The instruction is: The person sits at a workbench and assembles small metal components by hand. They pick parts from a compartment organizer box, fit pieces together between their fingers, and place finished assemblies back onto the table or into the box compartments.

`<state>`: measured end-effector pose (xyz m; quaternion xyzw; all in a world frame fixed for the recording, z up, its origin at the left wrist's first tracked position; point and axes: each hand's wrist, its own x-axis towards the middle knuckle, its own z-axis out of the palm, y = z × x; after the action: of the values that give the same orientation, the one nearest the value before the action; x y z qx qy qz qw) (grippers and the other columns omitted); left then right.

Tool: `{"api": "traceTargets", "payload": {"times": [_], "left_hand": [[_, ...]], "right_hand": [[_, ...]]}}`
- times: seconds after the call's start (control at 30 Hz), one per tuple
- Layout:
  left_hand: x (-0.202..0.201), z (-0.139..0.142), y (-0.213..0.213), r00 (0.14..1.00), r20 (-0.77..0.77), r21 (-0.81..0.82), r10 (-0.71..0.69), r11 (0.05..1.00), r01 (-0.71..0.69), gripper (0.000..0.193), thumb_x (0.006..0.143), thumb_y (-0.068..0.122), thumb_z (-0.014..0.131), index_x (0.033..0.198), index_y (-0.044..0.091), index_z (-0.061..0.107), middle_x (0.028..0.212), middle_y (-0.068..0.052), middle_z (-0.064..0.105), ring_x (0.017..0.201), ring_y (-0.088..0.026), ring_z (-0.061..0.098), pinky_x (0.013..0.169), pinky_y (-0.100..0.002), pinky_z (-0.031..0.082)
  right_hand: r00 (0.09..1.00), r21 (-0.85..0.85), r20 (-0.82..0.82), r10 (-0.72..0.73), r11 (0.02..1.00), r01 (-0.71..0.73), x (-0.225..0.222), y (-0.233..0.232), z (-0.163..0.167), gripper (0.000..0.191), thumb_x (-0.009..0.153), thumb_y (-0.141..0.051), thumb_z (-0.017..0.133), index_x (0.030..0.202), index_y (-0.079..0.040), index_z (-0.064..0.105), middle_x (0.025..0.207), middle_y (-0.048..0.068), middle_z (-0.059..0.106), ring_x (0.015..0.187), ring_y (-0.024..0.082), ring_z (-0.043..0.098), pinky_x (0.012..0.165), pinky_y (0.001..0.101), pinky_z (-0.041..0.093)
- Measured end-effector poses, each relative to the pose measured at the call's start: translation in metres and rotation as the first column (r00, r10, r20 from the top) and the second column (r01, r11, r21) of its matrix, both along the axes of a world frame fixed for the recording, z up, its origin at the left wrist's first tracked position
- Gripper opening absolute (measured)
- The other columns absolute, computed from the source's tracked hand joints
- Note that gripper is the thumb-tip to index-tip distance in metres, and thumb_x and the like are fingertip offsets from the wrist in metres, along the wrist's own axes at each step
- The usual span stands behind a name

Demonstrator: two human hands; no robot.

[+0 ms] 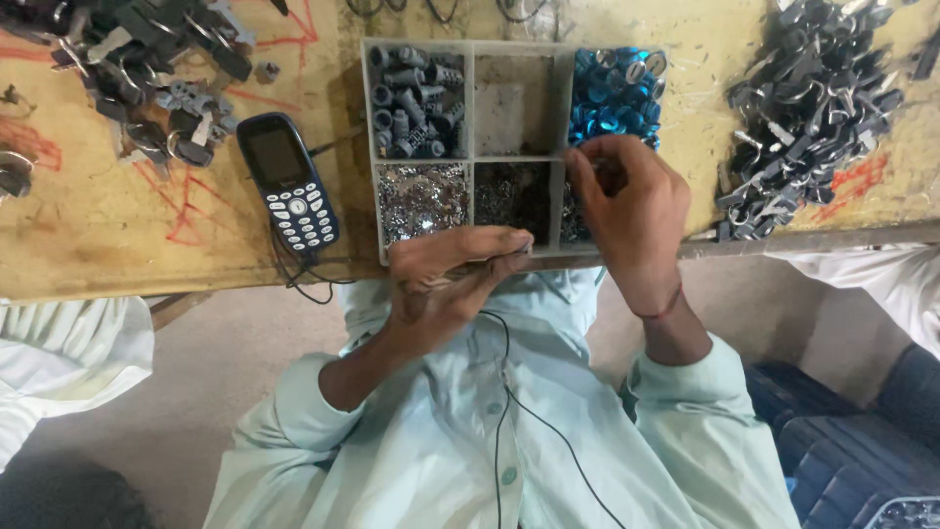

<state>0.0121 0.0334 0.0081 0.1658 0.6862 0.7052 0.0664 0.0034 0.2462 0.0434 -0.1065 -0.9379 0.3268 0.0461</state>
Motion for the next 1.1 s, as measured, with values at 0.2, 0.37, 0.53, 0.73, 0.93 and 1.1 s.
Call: {"api": "traceTargets", "payload": {"times": [0.2, 0.37, 0.53, 0.73, 0.93, 1.1], "left_hand": [[-0.006, -0.009, 0.006, 0.979, -0.115, 0.042, -0.166, 0.984, 0.172, 0.033, 0.086, -0.013, 0.077, 0.114, 0.003, 0.069, 0.11, -0.011, 0.075, 0.099, -0.023, 0.077, 0.087, -0.031, 0.063], [-0.01, -0.01, 0.008, 0.908, -0.358, -0.167, -0.217, 0.972, 0.167, 0.028, 0.086, -0.007, 0.075, 0.111, 0.003, 0.067, 0.119, -0.012, 0.071, 0.108, -0.028, 0.073, 0.09, -0.036, 0.062], [-0.016, -0.005, 0.002, 0.811, -0.496, -0.314, -0.311, 0.935, 0.166, 0.024, 0.087, 0.005, 0.073, 0.111, 0.001, 0.068, 0.126, -0.015, 0.067, 0.12, -0.033, 0.068, 0.101, -0.042, 0.06], [-0.018, -0.001, -0.007, 0.724, -0.583, -0.376, -0.368, 0.912, 0.161, 0.023, 0.09, 0.007, 0.075, 0.111, 0.001, 0.066, 0.128, -0.017, 0.065, 0.12, -0.035, 0.067, 0.104, -0.043, 0.059], [-0.012, 0.003, -0.002, 0.845, -0.452, -0.235, -0.285, 0.952, 0.195, 0.027, 0.092, 0.003, 0.076, 0.115, -0.001, 0.063, 0.131, -0.019, 0.065, 0.119, -0.037, 0.069, 0.101, -0.043, 0.06], [0.014, 0.009, 0.013, 0.964, 0.231, -0.045, -0.133, 0.988, 0.147, 0.034, 0.089, -0.002, 0.076, 0.122, 0.007, 0.076, 0.106, -0.008, 0.066, 0.087, -0.025, 0.073, 0.078, -0.031, 0.065]], "right_hand": [[0.999, -0.245, 0.032, -0.035, 0.969, 0.042, 0.002, 0.024, -0.023, 0.01, 0.108, -0.006, 0.069, 0.103, 0.001, 0.064, 0.084, 0.011, 0.068, 0.068, 0.017, 0.065, 0.065, 0.032, 0.052], [0.995, -0.857, 0.098, 0.025, 0.51, 0.072, 0.027, 0.039, -0.014, 0.018, 0.109, 0.001, 0.06, 0.121, -0.003, 0.046, 0.101, 0.015, 0.07, 0.076, 0.017, 0.068, 0.07, 0.0292, 0.057], [0.945, -0.794, 0.166, 0.282, 0.607, -0.042, 0.053, 0.029, 0.001, 0.019, 0.106, 0.006, 0.057, 0.124, 0.006, 0.061, 0.104, 0.015, 0.07, 0.09, 0.02, 0.073, 0.081, 0.0301, 0.061], [0.915, -0.773, 0.229, 0.332, 0.633, -0.036, 0.055, 0.022, -0.008, 0.012, 0.101, 0.008, 0.062, 0.112, 0.005, 0.06, 0.094, 0.012, 0.071, 0.082, 0.018, 0.076, 0.07, 0.0284, 0.061], [0.892, -0.913, 0.187, 0.411, 0.407, 0.003, 0.065, 0.017, -0.027, 0.025, 0.105, 0.003, 0.056, 0.119, -0.004, 0.036, 0.103, 0.009, 0.061, 0.088, 0.018, 0.072, 0.073, 0.0315, 0.062], [0.891, -0.977, 0.212, 0.401, 0.106, 0.185, 0.047, -0.004, -0.004, 0.027, 0.109, -0.006, 0.056, 0.122, -0.006, 0.033, 0.096, 0.009, 0.063, 0.08, 0.016, 0.067, 0.06, 0.029, 0.055]]}}
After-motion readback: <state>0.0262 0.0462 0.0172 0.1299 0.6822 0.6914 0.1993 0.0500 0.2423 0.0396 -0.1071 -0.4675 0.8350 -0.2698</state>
